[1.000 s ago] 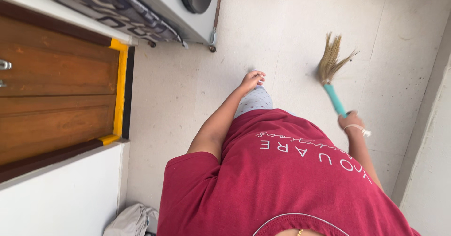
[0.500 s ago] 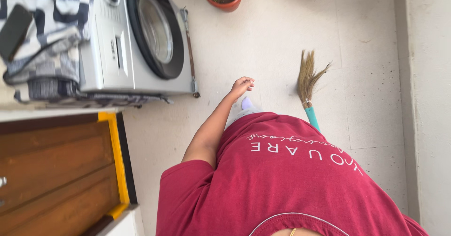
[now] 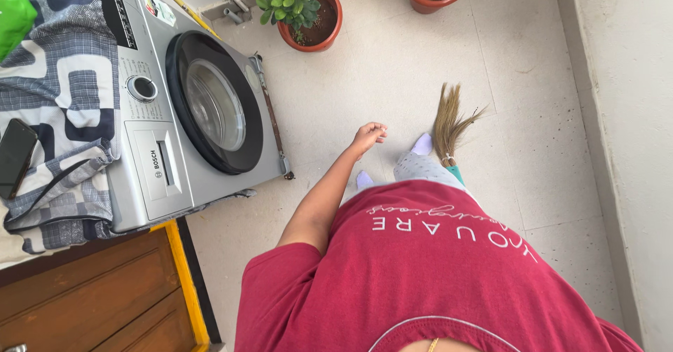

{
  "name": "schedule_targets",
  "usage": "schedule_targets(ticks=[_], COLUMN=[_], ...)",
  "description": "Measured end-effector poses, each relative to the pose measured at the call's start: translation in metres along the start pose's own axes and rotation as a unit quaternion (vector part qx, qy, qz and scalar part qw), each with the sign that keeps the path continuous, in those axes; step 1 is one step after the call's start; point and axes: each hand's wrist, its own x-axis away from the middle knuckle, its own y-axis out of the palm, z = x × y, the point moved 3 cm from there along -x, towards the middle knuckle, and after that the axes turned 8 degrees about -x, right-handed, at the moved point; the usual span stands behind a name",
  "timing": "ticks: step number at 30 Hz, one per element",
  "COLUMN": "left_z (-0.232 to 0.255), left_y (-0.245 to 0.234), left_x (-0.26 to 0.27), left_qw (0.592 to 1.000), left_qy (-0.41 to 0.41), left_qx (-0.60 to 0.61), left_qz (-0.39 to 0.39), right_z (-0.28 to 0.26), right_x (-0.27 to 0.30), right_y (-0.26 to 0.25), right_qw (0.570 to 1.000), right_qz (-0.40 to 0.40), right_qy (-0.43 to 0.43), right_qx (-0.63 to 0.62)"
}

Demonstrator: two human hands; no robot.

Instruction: The person sweeps the floor of a balcony using a broom, moving around potted plants and a washing machine.

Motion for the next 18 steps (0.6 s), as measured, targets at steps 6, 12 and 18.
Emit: schedule_targets(ticks=[6,12,18], left_z=[0.057,0.105,0.127], left_y=[0.006,0.026,0.072], left_x=[-0.046,-0.115,-0.188], left_qw=[1.0,0.999,1.0], left_qy=[0.003,0.004,0.022], left_qx=[-0.018,-0.026,0.01], left_qz=[0.01,0.03,0.002], right_z=[-0.115,-0.156,-0.172], right_x=[-0.006,-0.03,-0.051], right_y=[-0.074,-0.121,-0.176], right_qw=[1.0,0.998,0.994], right_qz=[-0.006,-0.007,0.003], right_qy=[0.005,0.039,0.09], right_qx=[0.02,0.039,0.058])
